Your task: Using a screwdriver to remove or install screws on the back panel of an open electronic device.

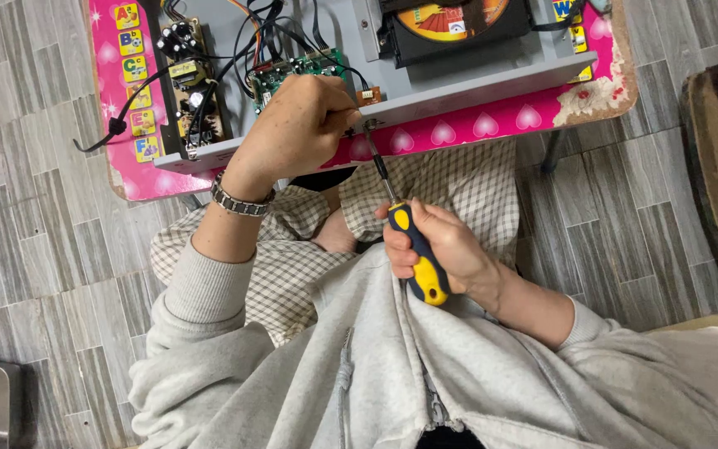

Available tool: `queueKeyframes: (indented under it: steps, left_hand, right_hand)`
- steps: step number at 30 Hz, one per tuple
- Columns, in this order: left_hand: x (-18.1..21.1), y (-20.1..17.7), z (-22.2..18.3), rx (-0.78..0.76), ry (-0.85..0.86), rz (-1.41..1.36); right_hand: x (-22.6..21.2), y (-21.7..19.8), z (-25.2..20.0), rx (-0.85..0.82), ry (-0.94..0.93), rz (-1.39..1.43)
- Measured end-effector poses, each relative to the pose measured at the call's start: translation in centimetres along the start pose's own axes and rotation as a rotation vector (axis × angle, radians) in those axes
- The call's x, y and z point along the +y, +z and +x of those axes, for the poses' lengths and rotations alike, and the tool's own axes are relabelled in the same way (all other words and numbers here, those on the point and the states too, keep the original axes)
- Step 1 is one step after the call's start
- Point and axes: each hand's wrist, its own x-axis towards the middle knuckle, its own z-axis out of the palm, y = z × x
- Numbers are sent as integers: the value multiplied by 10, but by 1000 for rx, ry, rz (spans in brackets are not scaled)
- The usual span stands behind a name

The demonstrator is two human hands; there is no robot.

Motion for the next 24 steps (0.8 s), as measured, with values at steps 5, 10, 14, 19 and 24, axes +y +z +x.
queueKeyframes:
  steps: [5,10,14,19,24]
  left_hand:
    - [1,0,0,-8,0,19]
    - [0,1,0,-1,-3,7]
    - [-3,1,-1,19,39,-1]
    - [-6,3,-1,28,53,23]
    - [-2,1,-2,33,60,5]
  right_hand:
    - [0,-11,1,-49,100,113]
    - [-1,12,-1,137,30,-149]
    - [4,13,7,146,29,-194]
    - [4,-2,10,-38,102,57]
    - [3,-7,11,-206,217,361]
